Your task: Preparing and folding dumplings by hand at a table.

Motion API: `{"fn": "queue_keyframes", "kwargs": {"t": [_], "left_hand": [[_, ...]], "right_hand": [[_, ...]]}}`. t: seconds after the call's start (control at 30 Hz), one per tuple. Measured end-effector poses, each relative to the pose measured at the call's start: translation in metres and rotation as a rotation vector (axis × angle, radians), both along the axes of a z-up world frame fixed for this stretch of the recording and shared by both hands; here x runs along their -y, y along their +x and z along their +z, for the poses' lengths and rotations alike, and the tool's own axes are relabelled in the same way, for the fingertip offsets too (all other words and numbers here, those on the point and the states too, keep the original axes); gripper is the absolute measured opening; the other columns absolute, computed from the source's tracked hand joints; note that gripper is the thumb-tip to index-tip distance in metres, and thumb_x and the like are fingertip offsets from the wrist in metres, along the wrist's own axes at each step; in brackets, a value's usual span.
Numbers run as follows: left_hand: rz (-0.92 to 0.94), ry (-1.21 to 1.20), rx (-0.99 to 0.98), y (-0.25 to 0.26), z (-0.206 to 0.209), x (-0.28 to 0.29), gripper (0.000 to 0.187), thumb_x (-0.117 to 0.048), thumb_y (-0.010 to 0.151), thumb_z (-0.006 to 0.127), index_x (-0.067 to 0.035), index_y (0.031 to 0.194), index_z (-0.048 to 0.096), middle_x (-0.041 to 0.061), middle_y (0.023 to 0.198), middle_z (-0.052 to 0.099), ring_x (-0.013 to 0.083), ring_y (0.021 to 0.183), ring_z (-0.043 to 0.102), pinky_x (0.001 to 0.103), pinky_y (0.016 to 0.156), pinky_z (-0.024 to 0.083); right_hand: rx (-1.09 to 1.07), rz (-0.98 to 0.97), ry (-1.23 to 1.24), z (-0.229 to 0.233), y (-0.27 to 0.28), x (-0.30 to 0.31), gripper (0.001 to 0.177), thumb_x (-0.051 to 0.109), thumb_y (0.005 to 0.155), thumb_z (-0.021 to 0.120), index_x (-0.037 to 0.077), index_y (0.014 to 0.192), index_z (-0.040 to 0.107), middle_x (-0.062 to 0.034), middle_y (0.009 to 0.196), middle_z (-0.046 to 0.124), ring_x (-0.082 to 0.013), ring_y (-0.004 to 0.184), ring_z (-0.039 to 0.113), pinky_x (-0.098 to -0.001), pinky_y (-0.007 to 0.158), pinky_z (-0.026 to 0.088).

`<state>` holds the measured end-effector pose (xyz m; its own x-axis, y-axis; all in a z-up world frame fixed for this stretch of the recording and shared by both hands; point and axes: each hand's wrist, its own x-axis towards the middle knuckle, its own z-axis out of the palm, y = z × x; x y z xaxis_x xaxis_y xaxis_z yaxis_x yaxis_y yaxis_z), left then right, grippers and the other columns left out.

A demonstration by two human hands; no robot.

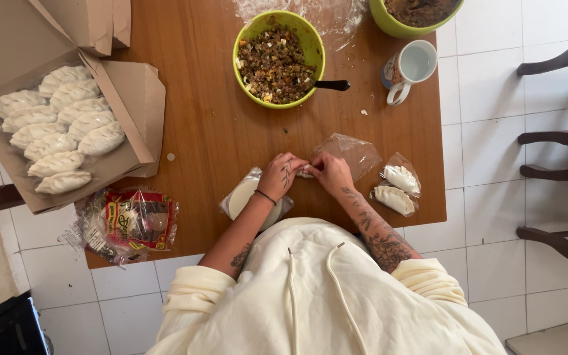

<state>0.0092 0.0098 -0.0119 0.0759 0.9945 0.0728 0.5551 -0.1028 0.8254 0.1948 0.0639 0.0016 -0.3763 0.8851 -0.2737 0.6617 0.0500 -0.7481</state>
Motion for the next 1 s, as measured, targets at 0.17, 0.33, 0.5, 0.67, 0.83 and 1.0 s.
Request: {"fn": "queue_keyframes", "kwargs": {"t": [0.17,0.33,0.5,0.67,0.83,1.0], "left_hand": [[0.017,-0.117,0.051,-0.002,-0.001,0.000,0.015,-0.009,0.096,0.067,-0.007,0.111,0.070,0.009,0.099,0.072,0.0283,0.097,0.069,0.038,0.083,0.056],[0.117,-0.293,0.286,-0.013,-0.012,-0.002,0.025,-0.018,0.095,0.075,-0.004,0.109,0.061,0.009,0.094,0.074,0.0213,0.093,0.076,0.032,0.080,0.059],[0.136,-0.248,0.161,-0.021,-0.005,0.004,0.018,-0.017,0.091,0.077,-0.005,0.104,0.076,0.010,0.090,0.072,0.0221,0.081,0.070,0.034,0.072,0.055],[0.220,-0.160,0.157,-0.009,-0.011,0.005,0.016,-0.019,0.092,0.076,-0.006,0.102,0.076,0.011,0.089,0.071,0.0244,0.079,0.070,0.035,0.071,0.055],[0.317,-0.129,-0.020,0.005,-0.014,0.007,0.016,-0.024,0.096,0.072,-0.009,0.098,0.076,0.013,0.089,0.071,0.0322,0.082,0.069,0.040,0.072,0.055],[0.280,-0.129,-0.095,0.005,-0.015,0.007,0.015,-0.021,0.095,0.069,-0.009,0.099,0.075,0.014,0.092,0.070,0.0360,0.088,0.068,0.044,0.075,0.055]], "right_hand": [[-0.190,0.163,0.223,-0.014,0.000,0.002,0.026,0.015,0.088,0.075,0.003,0.111,0.071,-0.0178,0.100,0.073,-0.0379,0.089,0.070,-0.0433,0.077,0.057],[-0.159,0.162,0.199,-0.021,-0.004,0.006,0.022,0.013,0.094,0.071,0.007,0.115,0.074,-0.0176,0.100,0.074,-0.0371,0.090,0.071,-0.0427,0.077,0.057],[-0.125,0.104,0.141,-0.026,-0.003,0.007,0.017,0.015,0.095,0.071,0.007,0.109,0.075,-0.0187,0.094,0.074,-0.0367,0.086,0.072,-0.0431,0.074,0.057],[-0.127,0.114,0.199,-0.003,-0.010,0.007,0.016,0.014,0.096,0.069,0.007,0.110,0.068,-0.0195,0.091,0.073,-0.0394,0.085,0.070,-0.0461,0.073,0.056],[-0.108,0.127,0.175,-0.002,-0.012,0.009,0.015,0.014,0.093,0.070,0.008,0.105,0.065,-0.0172,0.090,0.074,-0.0395,0.083,0.071,-0.0476,0.071,0.056],[-0.040,0.150,0.226,0.001,-0.016,0.009,0.012,0.014,0.090,0.073,0.008,0.096,0.065,-0.0149,0.092,0.069,-0.0381,0.090,0.066,-0.0475,0.076,0.054]]}}
